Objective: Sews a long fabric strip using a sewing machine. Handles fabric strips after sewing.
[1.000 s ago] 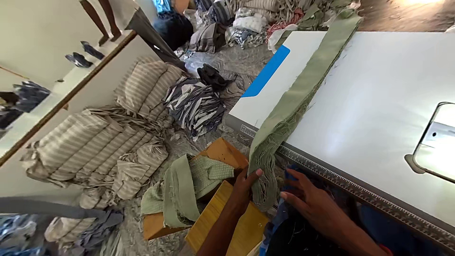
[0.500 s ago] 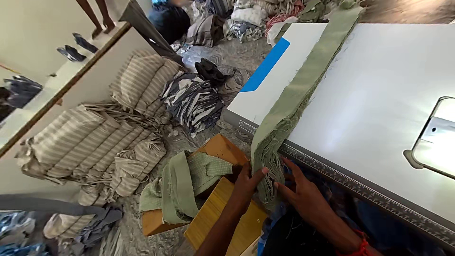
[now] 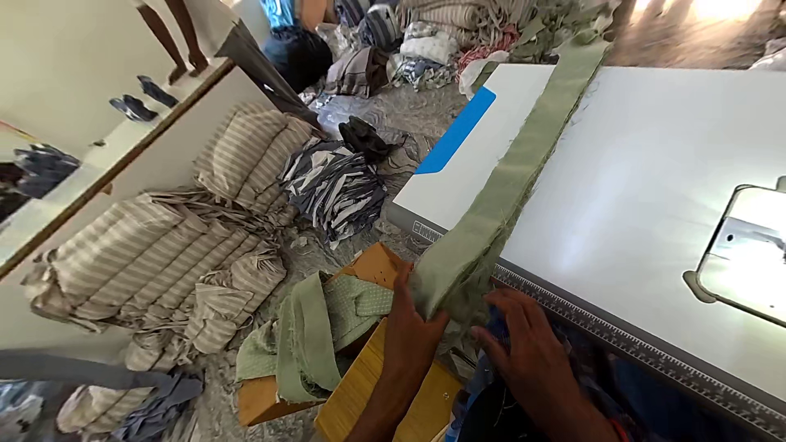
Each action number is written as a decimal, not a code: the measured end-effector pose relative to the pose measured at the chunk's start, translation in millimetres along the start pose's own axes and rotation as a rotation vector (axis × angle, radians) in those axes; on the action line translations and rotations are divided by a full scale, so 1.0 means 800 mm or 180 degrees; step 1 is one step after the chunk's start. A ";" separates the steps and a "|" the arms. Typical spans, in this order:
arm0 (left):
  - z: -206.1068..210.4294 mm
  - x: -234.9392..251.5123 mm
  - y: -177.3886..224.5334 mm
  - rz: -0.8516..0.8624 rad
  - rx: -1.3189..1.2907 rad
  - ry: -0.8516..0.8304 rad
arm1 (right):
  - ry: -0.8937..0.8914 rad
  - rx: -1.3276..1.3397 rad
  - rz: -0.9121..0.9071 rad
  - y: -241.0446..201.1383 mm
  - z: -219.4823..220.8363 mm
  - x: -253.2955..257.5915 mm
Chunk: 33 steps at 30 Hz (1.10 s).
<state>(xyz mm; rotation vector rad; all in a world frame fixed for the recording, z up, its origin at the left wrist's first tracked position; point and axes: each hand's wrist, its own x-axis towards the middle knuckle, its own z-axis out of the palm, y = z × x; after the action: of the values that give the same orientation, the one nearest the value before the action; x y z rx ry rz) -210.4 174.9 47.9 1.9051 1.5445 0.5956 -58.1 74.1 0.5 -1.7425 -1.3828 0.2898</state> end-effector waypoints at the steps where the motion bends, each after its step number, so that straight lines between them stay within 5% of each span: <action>1: -0.003 -0.002 0.007 0.0097 -0.0028 0.0105 | -0.0174 0.0272 0.0148 -0.012 -0.009 0.008; 4: -0.007 -0.008 0.032 0.0318 -0.0208 0.0146 | -0.1377 0.1623 0.1154 -0.033 -0.039 0.059; 8: 0.002 -0.007 0.050 0.0823 -0.0565 0.0109 | -0.1398 0.2584 0.1444 -0.044 -0.071 0.125; 12: 0.003 0.047 0.059 0.1409 -0.1729 0.0205 | -0.1189 0.1509 0.0729 -0.079 -0.133 0.173; 16: -0.008 0.097 0.103 0.1486 -0.2701 -0.0753 | -0.0952 0.0754 0.0021 -0.123 -0.195 0.220; 23: 0.011 0.143 0.160 0.1534 -0.3042 -0.1998 | -0.0147 0.1529 -0.0525 -0.203 -0.294 0.268; 29: -0.068 0.098 0.163 0.2373 -0.3022 -0.1458 | 0.0313 0.1109 -0.1084 -0.276 -0.353 0.290; 30: -0.096 0.085 0.155 0.2751 -0.3078 -0.1456 | 0.0147 0.1221 -0.1859 -0.256 -0.359 0.342; 31: -0.127 0.069 0.147 0.3076 -0.3076 -0.1356 | -0.0443 0.1601 -0.3354 -0.218 -0.357 0.437; 33: -0.184 0.019 0.142 0.3077 -0.3109 -0.0614 | -0.1369 0.1897 -0.3220 -0.227 -0.363 0.524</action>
<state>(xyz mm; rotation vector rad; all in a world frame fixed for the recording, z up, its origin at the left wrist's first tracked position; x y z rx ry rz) -227.7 200.0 232.0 1.6761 -0.0009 1.2208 156.1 304.7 441.2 -0.3884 -2.0312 0.4482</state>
